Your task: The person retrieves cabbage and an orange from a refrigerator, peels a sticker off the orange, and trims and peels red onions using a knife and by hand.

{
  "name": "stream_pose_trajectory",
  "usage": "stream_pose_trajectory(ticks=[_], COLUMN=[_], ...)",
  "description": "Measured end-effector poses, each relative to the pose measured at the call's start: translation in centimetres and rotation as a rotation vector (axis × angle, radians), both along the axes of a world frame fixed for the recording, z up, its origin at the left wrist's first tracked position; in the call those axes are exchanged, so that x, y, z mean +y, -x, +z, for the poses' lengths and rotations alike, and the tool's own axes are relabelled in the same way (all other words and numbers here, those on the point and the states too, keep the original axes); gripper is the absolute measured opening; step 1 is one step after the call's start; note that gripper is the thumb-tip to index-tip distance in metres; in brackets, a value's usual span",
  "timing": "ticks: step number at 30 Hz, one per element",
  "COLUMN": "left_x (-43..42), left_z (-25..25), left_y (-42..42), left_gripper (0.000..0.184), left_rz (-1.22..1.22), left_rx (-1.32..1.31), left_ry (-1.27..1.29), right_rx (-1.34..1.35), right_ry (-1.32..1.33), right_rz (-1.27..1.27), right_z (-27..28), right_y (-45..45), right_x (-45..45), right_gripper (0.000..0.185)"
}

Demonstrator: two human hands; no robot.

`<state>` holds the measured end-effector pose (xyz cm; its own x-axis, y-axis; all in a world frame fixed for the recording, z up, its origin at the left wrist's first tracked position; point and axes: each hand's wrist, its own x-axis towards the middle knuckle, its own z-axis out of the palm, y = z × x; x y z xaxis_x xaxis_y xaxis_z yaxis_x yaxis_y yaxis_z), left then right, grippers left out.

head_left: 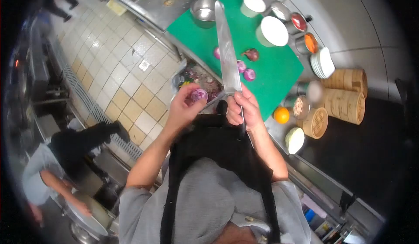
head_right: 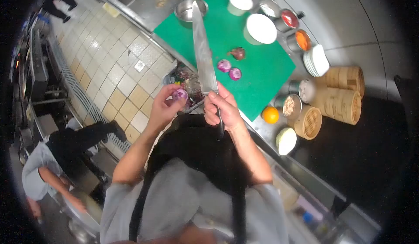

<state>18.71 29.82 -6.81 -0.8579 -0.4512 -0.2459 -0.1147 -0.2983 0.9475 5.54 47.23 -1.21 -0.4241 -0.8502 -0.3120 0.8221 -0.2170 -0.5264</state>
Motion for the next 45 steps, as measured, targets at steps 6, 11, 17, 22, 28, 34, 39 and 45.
stream_pose_trajectory(ticks=[6, 11, 17, 22, 28, 34, 39, 45], left_x=[4.7, 9.6, 10.9, 7.1, 4.7, 5.4, 5.1, 1.3], left_z=[1.6, -0.3, -3.3, -0.9, -1.8, 4.6, 6.0, 7.8], left_y=[9.7, 18.0, 22.6, 24.4, 25.4, 17.7, 12.2, 7.7], left_gripper=[0.043, 0.042, 0.042, 0.056, 0.061, 0.044, 0.056, 0.055], left_rz=[-0.242, -0.49, -0.595, -0.212, -0.589, -0.373, -0.2, -0.123], left_rx=[0.167, 0.192, 0.235, 0.232, -0.229, 0.066, 0.358, 0.353], left_ry=[0.509, 1.128, 1.384, 1.477, 1.418, -0.234, -0.412, -0.338], right_rx=[0.303, 0.258, 0.301, 0.381, 0.752, 1.337, 1.42, 1.262], right_ry=[-0.118, -0.138, -0.279, -0.422, -0.583, -0.7, -0.633, -0.618], right_rz=[-0.27, -0.445, -0.502, -0.472, -0.273, -0.172, 0.001, 0.204], right_z=[1.9, 1.8, 0.3, 0.1, 1.7, 3.5, 4.9, 6.3], right_y=[0.9, 0.7, 0.7, 1.1, 3.1, 4.0, 2.6, 1.2], right_x=[5.7, 11.1, 15.9, 17.2, 16.4, 13.1, 8.9, 4.6], right_gripper=[0.041, 0.039, 0.049, 0.05, 0.055, 0.055, 0.06, 0.068])
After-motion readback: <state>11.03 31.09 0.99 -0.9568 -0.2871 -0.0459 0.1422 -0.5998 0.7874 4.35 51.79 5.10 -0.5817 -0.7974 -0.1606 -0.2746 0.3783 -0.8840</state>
